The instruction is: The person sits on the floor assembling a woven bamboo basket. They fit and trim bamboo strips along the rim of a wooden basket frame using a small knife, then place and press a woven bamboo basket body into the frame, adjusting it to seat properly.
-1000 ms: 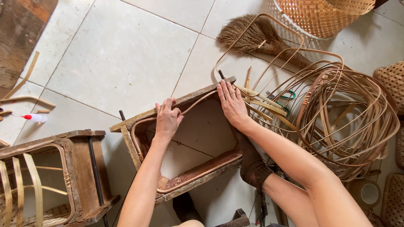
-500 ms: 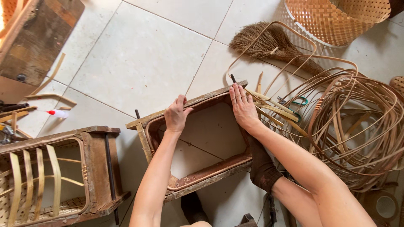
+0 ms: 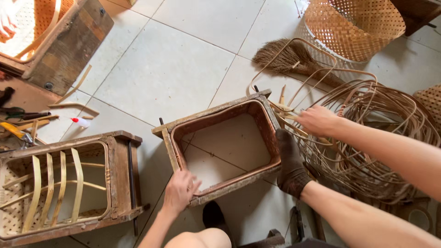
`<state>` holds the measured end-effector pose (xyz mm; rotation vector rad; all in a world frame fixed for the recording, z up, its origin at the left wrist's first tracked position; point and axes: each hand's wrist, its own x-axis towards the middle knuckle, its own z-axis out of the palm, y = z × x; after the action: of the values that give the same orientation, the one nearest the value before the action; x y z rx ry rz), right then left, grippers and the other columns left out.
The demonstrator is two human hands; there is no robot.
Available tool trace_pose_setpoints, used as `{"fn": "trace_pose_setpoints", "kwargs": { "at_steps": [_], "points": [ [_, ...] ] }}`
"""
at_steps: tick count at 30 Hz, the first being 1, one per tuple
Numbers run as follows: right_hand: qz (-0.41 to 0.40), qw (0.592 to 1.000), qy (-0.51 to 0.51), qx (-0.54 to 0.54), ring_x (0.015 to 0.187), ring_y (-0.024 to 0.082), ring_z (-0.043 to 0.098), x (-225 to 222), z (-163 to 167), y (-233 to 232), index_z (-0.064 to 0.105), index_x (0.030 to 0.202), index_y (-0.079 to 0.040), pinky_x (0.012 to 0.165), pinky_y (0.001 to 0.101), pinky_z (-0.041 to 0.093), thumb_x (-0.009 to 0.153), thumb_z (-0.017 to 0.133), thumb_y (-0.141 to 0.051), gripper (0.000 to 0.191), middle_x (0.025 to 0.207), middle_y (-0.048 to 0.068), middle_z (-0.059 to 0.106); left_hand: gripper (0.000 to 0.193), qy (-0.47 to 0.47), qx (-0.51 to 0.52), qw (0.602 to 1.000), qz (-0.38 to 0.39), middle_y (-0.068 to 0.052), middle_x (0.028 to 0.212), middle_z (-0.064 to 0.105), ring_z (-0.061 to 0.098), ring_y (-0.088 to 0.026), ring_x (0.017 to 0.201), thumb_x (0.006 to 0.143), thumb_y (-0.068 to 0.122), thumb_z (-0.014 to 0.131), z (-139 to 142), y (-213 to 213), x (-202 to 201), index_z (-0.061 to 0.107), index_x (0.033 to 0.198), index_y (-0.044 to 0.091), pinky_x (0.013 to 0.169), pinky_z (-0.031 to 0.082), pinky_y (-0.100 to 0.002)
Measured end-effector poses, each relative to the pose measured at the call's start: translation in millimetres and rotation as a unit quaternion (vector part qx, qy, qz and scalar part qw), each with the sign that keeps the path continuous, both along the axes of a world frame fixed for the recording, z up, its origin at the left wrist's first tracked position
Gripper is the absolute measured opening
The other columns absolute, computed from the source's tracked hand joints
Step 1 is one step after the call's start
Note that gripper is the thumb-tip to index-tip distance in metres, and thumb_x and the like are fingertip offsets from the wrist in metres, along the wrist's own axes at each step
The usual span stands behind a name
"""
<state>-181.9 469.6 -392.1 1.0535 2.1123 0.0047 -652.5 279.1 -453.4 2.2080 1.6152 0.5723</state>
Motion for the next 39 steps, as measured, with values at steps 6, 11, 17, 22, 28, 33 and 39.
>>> {"fn": "trace_pose_setpoints", "kwargs": {
  "at_steps": [6,11,17,22,28,33,39],
  "points": [
    [0.012,0.996,-0.054,-0.074,0.1,0.024,0.072,34.5,19.6,-97.3,0.064,0.113,-0.012,0.086,0.0416,0.059,0.095,0.064,-0.031,0.026,0.107,0.007,0.073,0.05,0.017,0.153,0.987,-0.044,-0.011,0.102,0.061,0.058,-0.031,0.111,0.076,0.047,0.077,-61.3,-81.5,-7.9,0.063,0.101,0.005,0.111,0.039,-0.051],
    [0.092,0.984,0.133,-0.073,0.123,0.029,0.058,5.0,-6.1,-137.9,0.057,0.132,-0.01,0.1,0.0433,0.048,0.084,0.069,-0.025,0.052,0.134,0.013,0.058,0.05,0.091,0.108,0.989,-0.031,-0.007,0.096,0.061,0.059,-0.026,0.105,0.076,0.054,0.077,-69.9,-71.4,-0.5,0.063,0.095,0.01,0.11,0.037,-0.051],
    [0.13,0.91,0.39,-0.05,0.118,0.03,0.058,-17.3,-57.0,-102.4,0.064,0.118,-0.007,0.1,0.044,0.046,0.076,0.072,-0.016,0.043,0.128,0.012,0.061,0.044,0.004,0.1,0.994,-0.035,-0.008,0.093,0.064,0.06,-0.028,0.102,0.08,0.05,0.076,-42.1,-30.3,14.7,0.066,0.09,0.008,0.102,0.04,-0.052],
    [0.087,0.867,0.485,-0.08,0.106,0.028,0.063,-75.7,-82.8,-11.6,0.068,0.112,-0.008,0.093,0.0407,0.049,0.09,0.069,-0.017,0.024,0.119,0.007,0.067,0.015,-0.075,0.121,0.987,0.071,-0.009,0.11,0.073,0.069,-0.028,0.106,0.088,0.015,0.075,-19.8,112.4,14.4,0.072,0.1,0.008,0.091,0.057,-0.04],
    [0.078,0.804,0.589,-0.008,0.105,0.026,0.066,-155.7,-99.0,91.5,0.07,0.108,-0.008,0.092,0.0382,0.052,0.09,0.07,-0.013,0.019,0.115,0.005,0.07,0.014,-0.028,0.057,0.996,0.069,-0.004,0.108,0.075,0.073,-0.024,0.09,0.09,0.015,0.074,-28.4,248.8,-3.5,0.075,0.104,0.011,0.081,0.061,-0.034],
    [0.052,0.776,0.629,0.012,0.108,0.027,0.065,-177.7,-113.2,120.3,0.07,0.11,-0.006,0.095,0.0379,0.052,0.087,0.069,-0.008,0.022,0.118,0.005,0.069,0.016,0.049,0.139,0.989,-0.009,-0.006,0.104,0.075,0.073,-0.023,0.091,0.087,0.012,0.075,-57.5,262.7,-12.3,0.073,0.102,0.007,0.078,0.06,-0.033],
    [0.024,0.772,0.636,-0.002,0.107,0.026,0.064,-181.0,-121.6,126.8,0.072,0.107,-0.006,0.094,0.0367,0.053,0.088,0.07,-0.008,0.02,0.115,0.003,0.07,0.017,0.095,0.179,0.979,-0.041,-0.007,0.104,0.074,0.073,-0.021,0.092,0.087,0.008,0.073,-74.8,265.0,-18.1,0.072,0.104,0.004,0.079,0.06,-0.032]
  ]
}}
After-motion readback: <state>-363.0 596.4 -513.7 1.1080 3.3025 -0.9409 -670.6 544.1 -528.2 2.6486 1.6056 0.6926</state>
